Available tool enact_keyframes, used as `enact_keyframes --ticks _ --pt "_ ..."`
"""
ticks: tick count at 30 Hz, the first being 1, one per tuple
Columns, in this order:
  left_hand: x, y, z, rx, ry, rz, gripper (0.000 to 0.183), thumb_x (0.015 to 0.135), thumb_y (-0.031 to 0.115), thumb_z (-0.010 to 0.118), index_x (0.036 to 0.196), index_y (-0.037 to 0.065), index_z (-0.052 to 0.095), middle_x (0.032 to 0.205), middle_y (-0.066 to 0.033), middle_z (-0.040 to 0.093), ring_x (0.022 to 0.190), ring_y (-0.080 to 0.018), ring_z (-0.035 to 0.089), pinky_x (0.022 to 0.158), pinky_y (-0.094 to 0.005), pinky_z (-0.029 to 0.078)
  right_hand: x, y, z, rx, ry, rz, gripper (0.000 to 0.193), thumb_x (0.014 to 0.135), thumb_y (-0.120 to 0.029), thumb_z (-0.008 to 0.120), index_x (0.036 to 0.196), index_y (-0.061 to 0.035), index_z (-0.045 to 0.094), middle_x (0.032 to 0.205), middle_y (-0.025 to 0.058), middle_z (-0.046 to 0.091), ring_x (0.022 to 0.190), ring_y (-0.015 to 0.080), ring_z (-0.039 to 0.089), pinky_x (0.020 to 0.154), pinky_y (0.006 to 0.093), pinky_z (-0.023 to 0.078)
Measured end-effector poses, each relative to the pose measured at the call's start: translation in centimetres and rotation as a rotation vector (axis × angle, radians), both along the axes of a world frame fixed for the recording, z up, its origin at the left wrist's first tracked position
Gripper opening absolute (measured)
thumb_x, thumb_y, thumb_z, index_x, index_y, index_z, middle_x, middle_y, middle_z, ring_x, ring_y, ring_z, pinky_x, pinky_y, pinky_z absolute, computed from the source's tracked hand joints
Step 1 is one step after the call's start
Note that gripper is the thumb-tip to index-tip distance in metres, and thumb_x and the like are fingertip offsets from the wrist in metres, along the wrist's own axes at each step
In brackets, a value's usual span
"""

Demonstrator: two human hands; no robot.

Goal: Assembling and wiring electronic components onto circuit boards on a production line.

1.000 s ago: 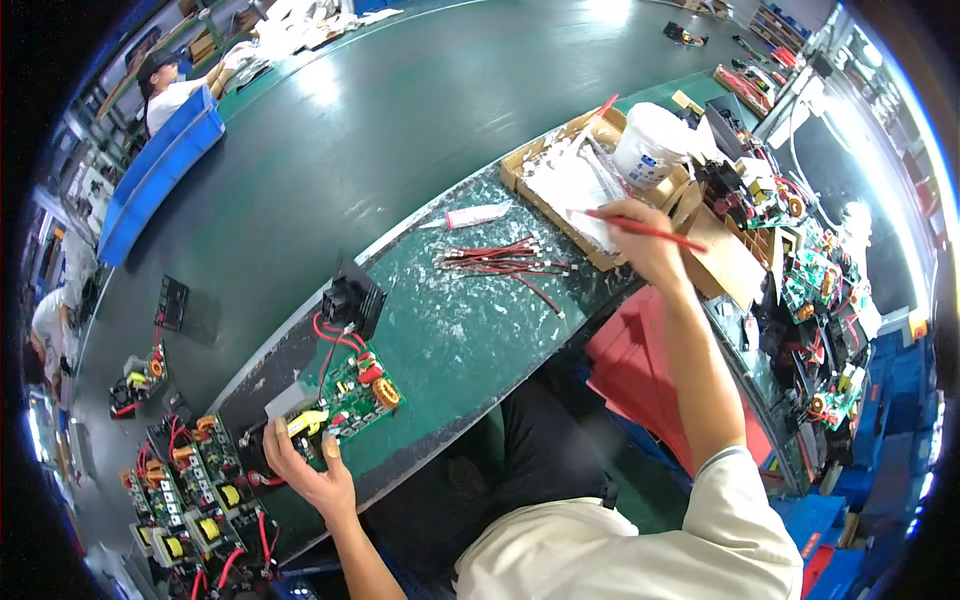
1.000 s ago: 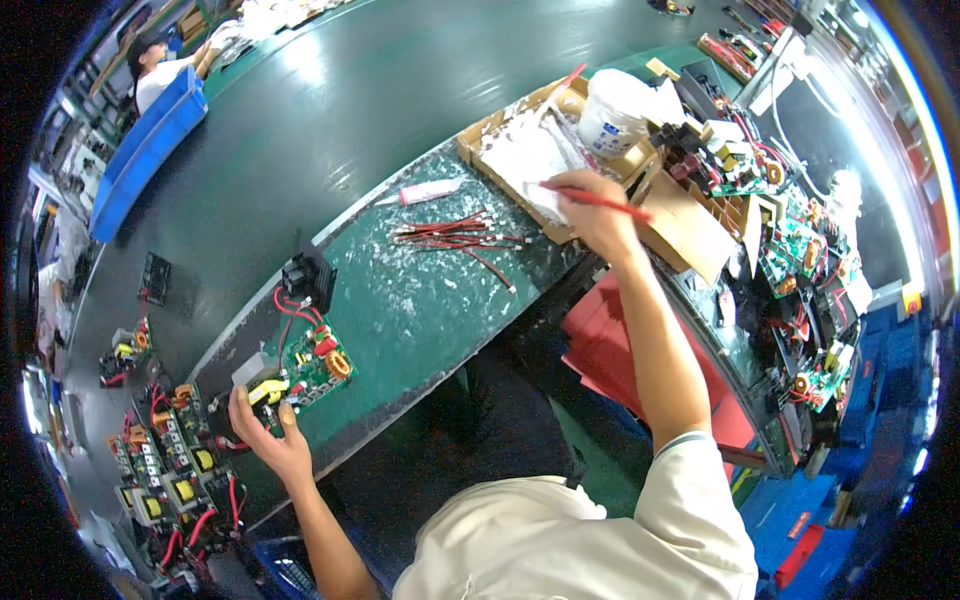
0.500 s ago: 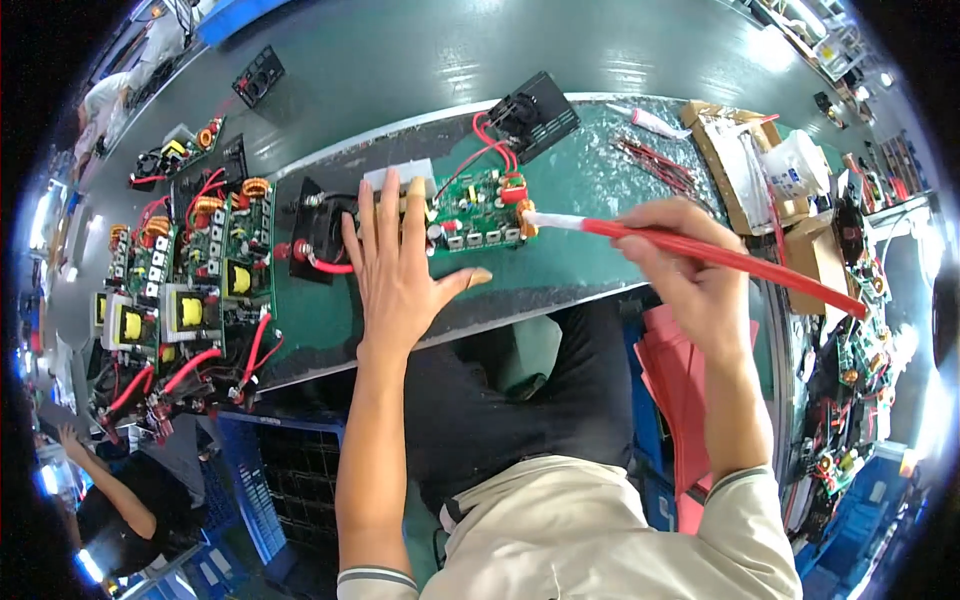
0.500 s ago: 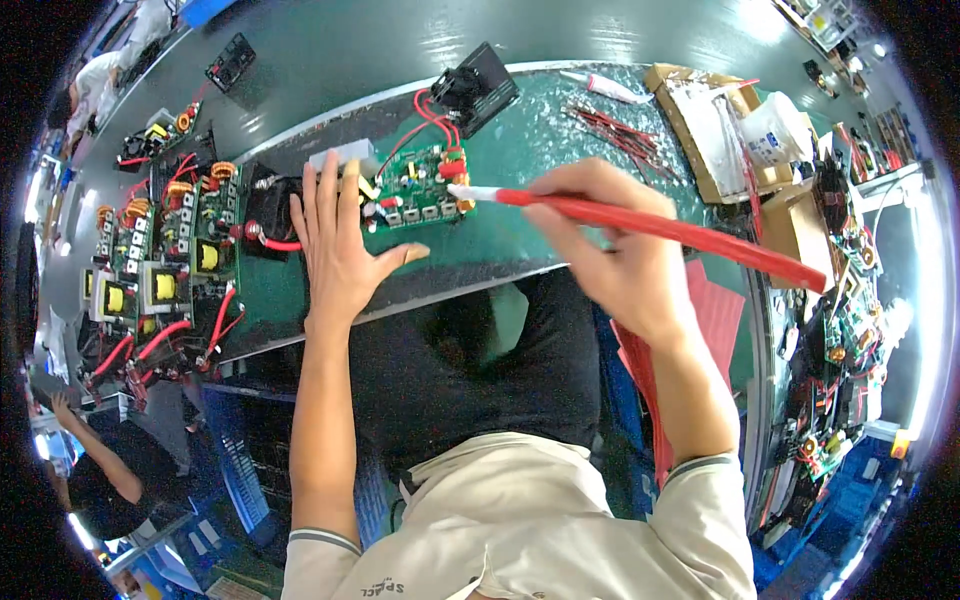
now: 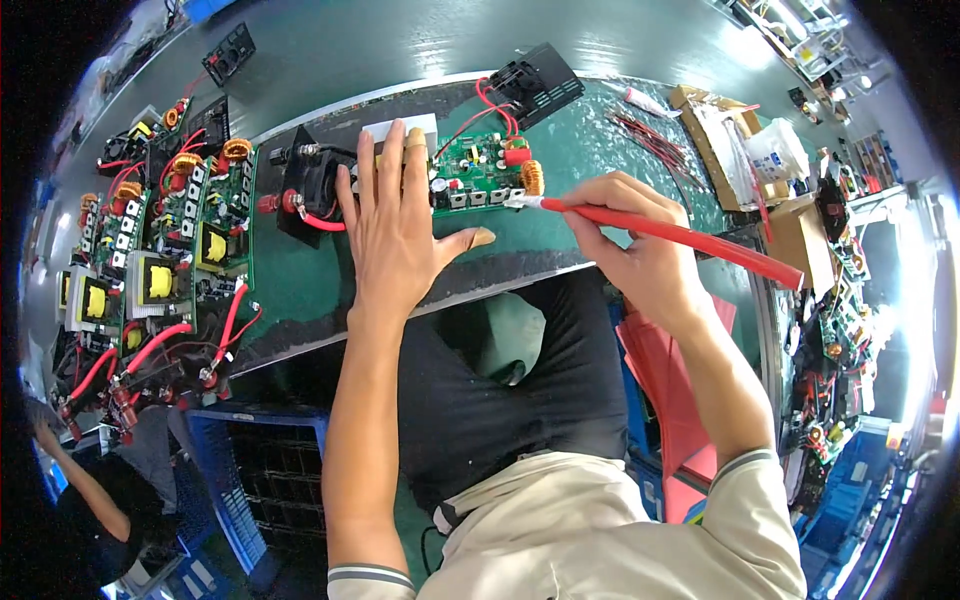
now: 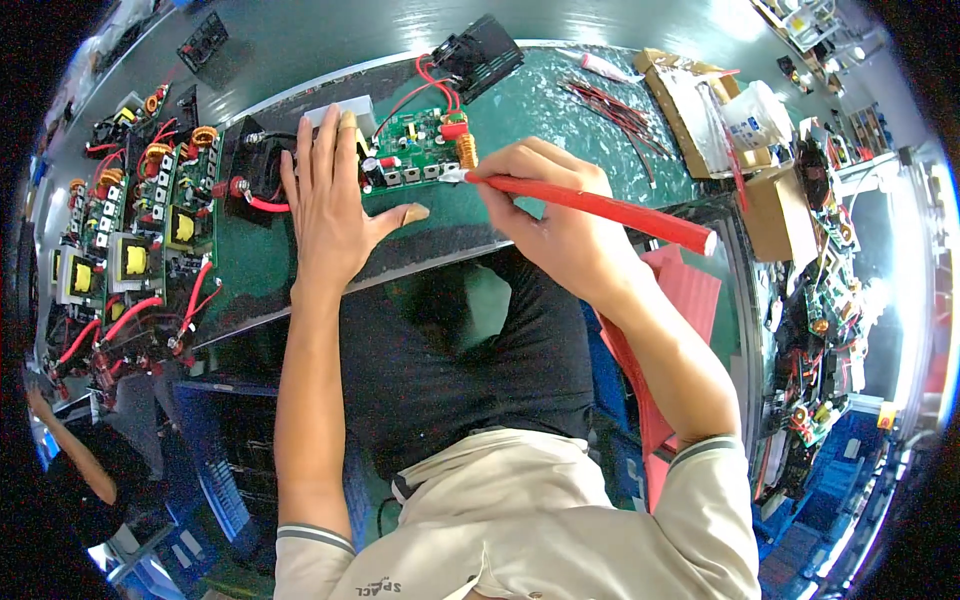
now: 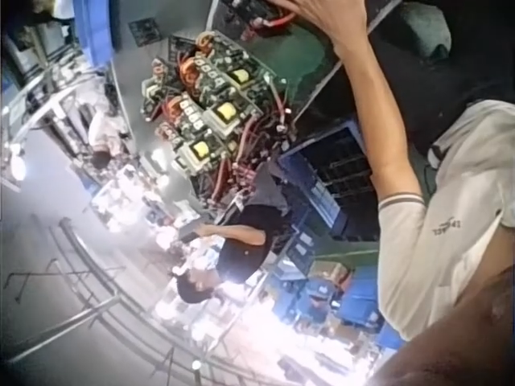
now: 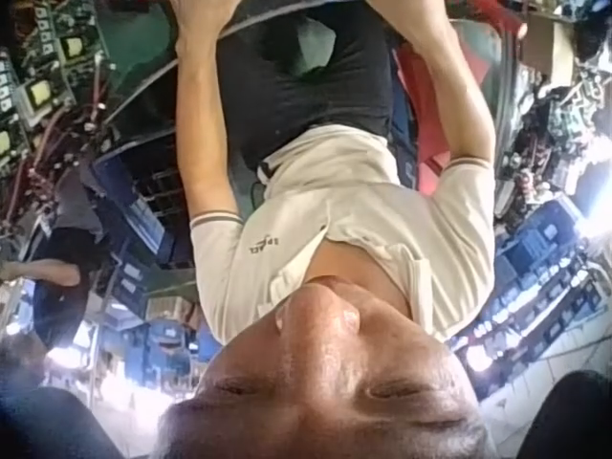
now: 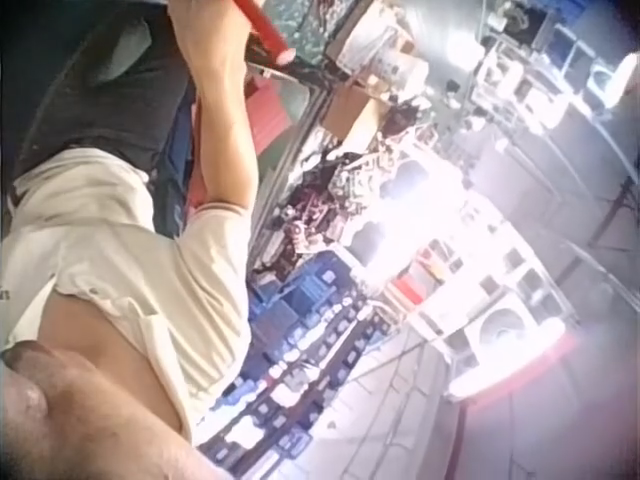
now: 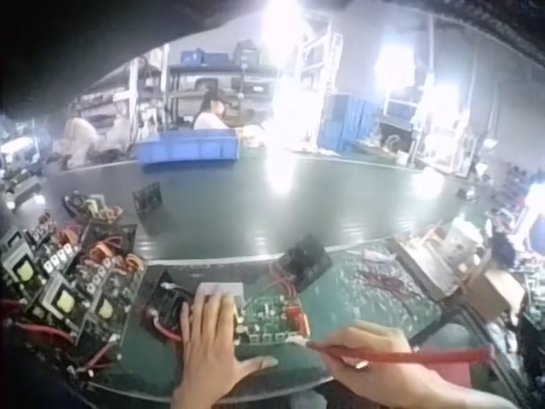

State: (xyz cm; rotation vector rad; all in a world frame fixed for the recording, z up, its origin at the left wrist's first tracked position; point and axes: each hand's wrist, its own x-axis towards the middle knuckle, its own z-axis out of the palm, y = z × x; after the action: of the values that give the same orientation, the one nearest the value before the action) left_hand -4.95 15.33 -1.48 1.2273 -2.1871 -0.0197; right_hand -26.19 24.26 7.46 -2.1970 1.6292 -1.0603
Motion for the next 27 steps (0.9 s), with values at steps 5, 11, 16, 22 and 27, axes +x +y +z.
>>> enact_keyframes --ticks 5,11,16,22,27 --pt "0.3 -0.2 -0.3 -0.045 0.050 -0.038 0.115 0.059 0.058 0.082 0.146 0.000 0.037 0.154 -0.0127 0.035 0.145 -0.0372 0.026 0.116 -0.0570 0.019 1.1 -0.1 0.1 -0.140 -0.027 -0.028 0.016 0.079 0.004 0.071 0.093 -0.0019 0.069 0.090 0.0108 0.069 0.079 0.0259 0.070 0.070 0.0319 0.056" --pt "0.2 -0.4 -0.4 -0.056 0.079 -0.046 0.113 0.057 0.056 0.084 0.145 0.000 0.039 0.152 -0.0142 0.037 0.143 -0.0380 0.028 0.115 -0.0577 0.021 1.9 -0.9 0.1 -0.159 0.026 -0.042 0.017 0.078 0.005 0.071 0.094 -0.0028 0.071 0.090 0.0103 0.070 0.080 0.0245 0.070 0.072 0.0304 0.056" --pt "0.2 -0.3 -0.7 -0.031 0.062 -0.024 0.116 0.057 0.060 0.081 0.146 0.001 0.037 0.154 -0.0111 0.035 0.145 -0.0349 0.025 0.116 -0.0560 0.020 3.4 -1.3 -0.5 -0.157 0.027 0.046 0.018 0.079 0.006 0.070 0.094 -0.0032 0.070 0.090 0.0107 0.070 0.079 0.0241 0.071 0.072 0.0302 0.056" --pt "0.3 -0.4 -0.8 -0.032 0.088 -0.041 0.116 0.054 0.056 0.084 0.146 0.001 0.038 0.153 -0.0105 0.036 0.145 -0.0346 0.026 0.116 -0.0557 0.020 3.8 -1.6 0.0 -0.166 -0.025 0.010 0.016 0.079 0.005 0.071 0.093 -0.0029 0.069 0.089 0.0109 0.069 0.079 0.0259 0.070 0.072 0.0306 0.056" --pt "0.3 -0.4 -0.4 -0.048 0.115 -0.038 0.108 0.057 0.049 0.088 0.142 0.000 0.043 0.150 -0.0142 0.039 0.142 -0.0367 0.030 0.116 -0.0563 0.023 4.2 -2.4 -0.7 -0.188 0.067 0.067 0.019 0.078 0.006 0.071 0.094 -0.0037 0.070 0.091 0.0108 0.069 0.079 0.0242 0.070 0.071 0.0299 0.056"
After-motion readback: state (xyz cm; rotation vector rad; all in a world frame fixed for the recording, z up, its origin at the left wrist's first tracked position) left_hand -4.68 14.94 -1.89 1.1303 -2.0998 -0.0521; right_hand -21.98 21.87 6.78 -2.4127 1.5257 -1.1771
